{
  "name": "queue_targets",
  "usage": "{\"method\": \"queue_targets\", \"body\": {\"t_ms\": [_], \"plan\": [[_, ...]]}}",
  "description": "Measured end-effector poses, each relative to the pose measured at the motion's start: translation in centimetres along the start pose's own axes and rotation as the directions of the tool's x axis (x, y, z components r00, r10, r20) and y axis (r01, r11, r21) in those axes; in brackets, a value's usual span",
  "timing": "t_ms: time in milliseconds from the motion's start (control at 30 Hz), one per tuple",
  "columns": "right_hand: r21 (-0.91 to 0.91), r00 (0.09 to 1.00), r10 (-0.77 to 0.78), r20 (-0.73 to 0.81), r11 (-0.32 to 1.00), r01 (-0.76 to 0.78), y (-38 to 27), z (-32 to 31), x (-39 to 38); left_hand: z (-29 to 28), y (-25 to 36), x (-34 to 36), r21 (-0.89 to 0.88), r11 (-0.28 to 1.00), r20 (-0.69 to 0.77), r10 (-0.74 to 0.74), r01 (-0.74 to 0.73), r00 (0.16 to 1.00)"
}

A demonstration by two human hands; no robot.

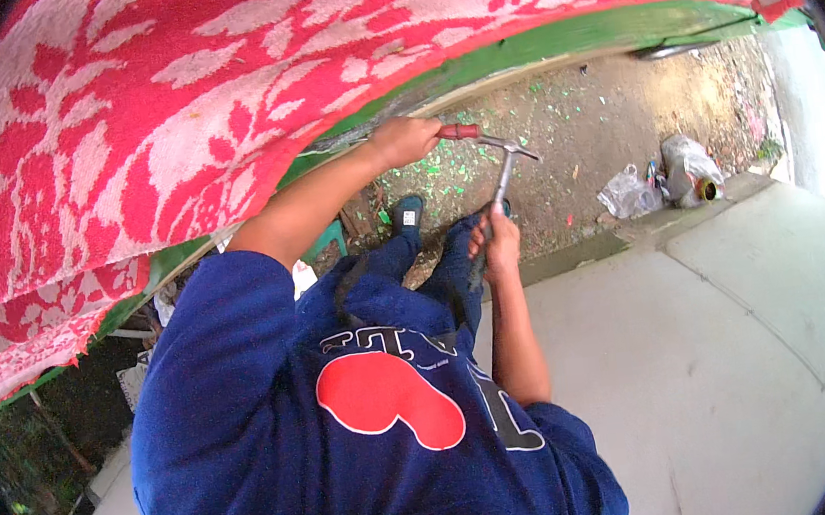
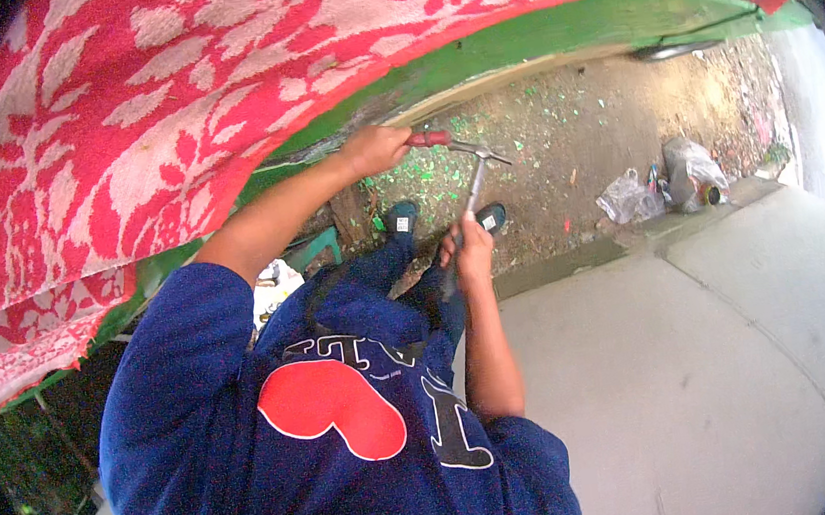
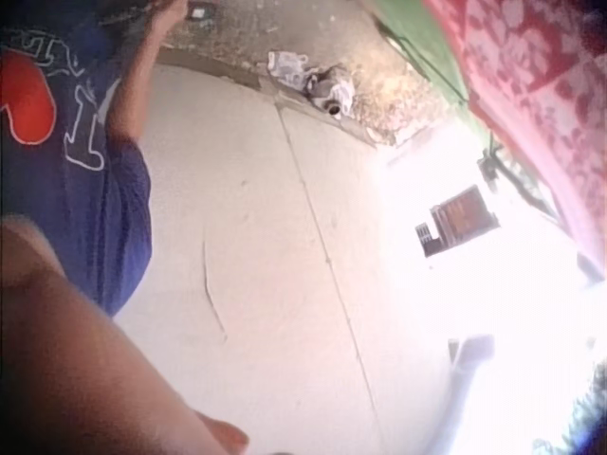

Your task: The person uses a hammer and a red-handled tool to repeatedly tap and scrape a small area on the green side panel of a car. The person works on the same spot for the duration of the clip, removing small flakes of material.

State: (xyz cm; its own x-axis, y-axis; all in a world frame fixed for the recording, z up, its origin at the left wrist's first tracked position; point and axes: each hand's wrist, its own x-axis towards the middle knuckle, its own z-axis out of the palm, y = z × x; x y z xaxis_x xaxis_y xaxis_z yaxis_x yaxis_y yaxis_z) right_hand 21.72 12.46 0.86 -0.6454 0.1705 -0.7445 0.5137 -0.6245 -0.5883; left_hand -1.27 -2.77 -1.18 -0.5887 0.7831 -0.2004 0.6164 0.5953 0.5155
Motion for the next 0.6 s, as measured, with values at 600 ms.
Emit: {"method": "queue_targets", "body": {"t_ms": [600], "plan": [[0.16, 0.985, -0.156, -0.076, 0.973, 0.166, -3.4, -1.1, -2.5, 0.3, -0.7, -2.7, -0.023, 0.979, 0.023, 0.204, -0.204, 0.979]]}}
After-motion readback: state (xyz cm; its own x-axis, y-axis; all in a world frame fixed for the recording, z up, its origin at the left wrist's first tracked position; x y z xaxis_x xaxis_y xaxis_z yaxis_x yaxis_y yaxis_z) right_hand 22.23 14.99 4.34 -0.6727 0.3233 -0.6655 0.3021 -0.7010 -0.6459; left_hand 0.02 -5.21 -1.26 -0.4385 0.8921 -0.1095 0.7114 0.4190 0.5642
